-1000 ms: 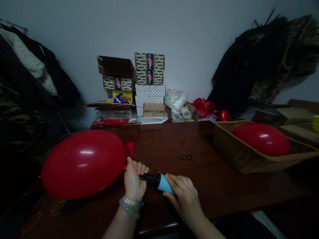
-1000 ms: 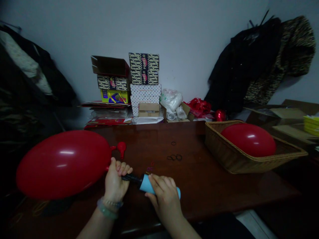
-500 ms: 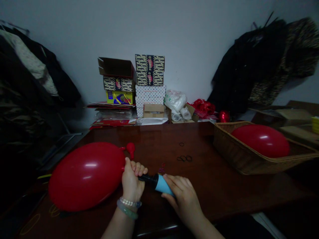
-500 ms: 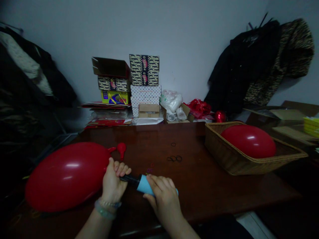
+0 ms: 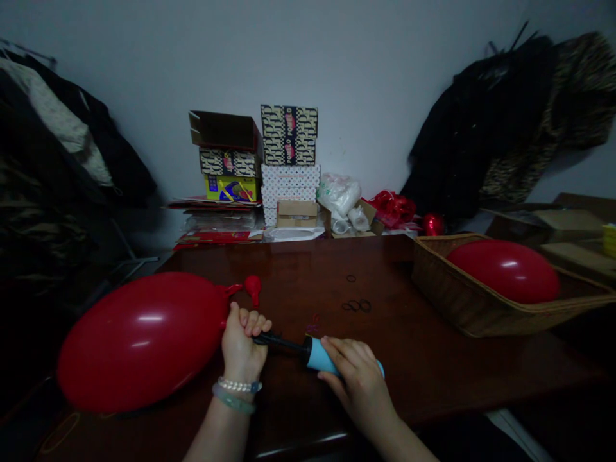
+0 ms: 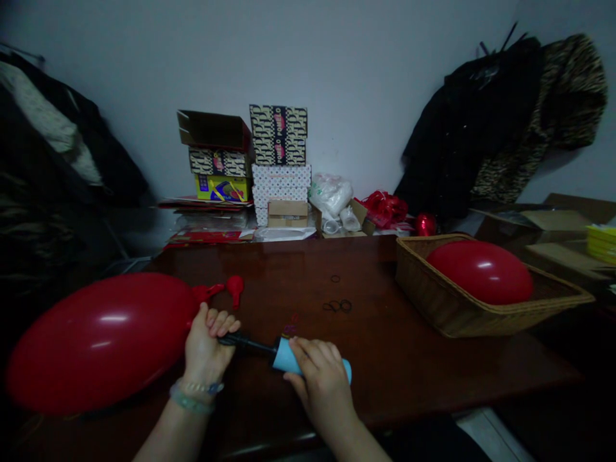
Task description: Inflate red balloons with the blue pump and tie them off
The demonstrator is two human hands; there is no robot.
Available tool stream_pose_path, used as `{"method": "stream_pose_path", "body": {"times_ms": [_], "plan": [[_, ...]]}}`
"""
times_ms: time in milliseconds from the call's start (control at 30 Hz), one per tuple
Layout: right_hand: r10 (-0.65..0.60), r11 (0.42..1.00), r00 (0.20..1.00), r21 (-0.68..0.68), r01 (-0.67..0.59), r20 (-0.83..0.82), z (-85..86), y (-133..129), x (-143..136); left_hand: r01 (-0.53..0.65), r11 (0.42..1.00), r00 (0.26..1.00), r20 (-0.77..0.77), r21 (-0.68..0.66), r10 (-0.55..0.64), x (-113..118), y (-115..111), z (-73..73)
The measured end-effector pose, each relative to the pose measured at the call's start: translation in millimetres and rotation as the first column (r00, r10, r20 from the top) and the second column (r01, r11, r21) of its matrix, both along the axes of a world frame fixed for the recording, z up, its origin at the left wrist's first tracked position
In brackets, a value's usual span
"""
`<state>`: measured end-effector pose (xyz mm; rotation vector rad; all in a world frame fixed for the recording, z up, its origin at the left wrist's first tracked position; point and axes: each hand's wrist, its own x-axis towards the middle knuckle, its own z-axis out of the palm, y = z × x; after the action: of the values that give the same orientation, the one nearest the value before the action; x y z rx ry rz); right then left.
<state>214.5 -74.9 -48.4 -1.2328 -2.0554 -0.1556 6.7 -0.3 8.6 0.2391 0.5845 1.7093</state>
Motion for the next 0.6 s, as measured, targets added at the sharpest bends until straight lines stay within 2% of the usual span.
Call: {"method": "stream_pose_path", "body": {"times_ms": [200, 367, 467, 600], "plan": [[-0.008, 1.0, 1.0, 0.023, 0.009, -0.012, 5.3, -6.4, -13.7, 0.082, 0.997, 0.997, 0.013, -0.007, -0.082, 11.8, -8.5, 0.0], [0.016, 1.0, 0.999, 0.005, -0.016, -0.038, 0.4, -11.5, -23.0, 0.134, 0.991, 0.991, 0.023, 0.006, -0.134, 15.0, -16.3, -5.4], [0.026, 1.0, 1.0, -0.011, -0.026, -0.016, -0.9, -12.5, -22.9, 0.133, 0.991, 0.991, 0.029, 0.006, -0.133, 14.6, -18.3, -6.7], [0.036, 0.999, 0.999, -0.024, -0.036, -0.016, 4.9, -11.4, -19.3, 0.108, 0.994, 0.994, 0.021, 0.004, -0.108, 10.1, -16.0, -0.9]]}}
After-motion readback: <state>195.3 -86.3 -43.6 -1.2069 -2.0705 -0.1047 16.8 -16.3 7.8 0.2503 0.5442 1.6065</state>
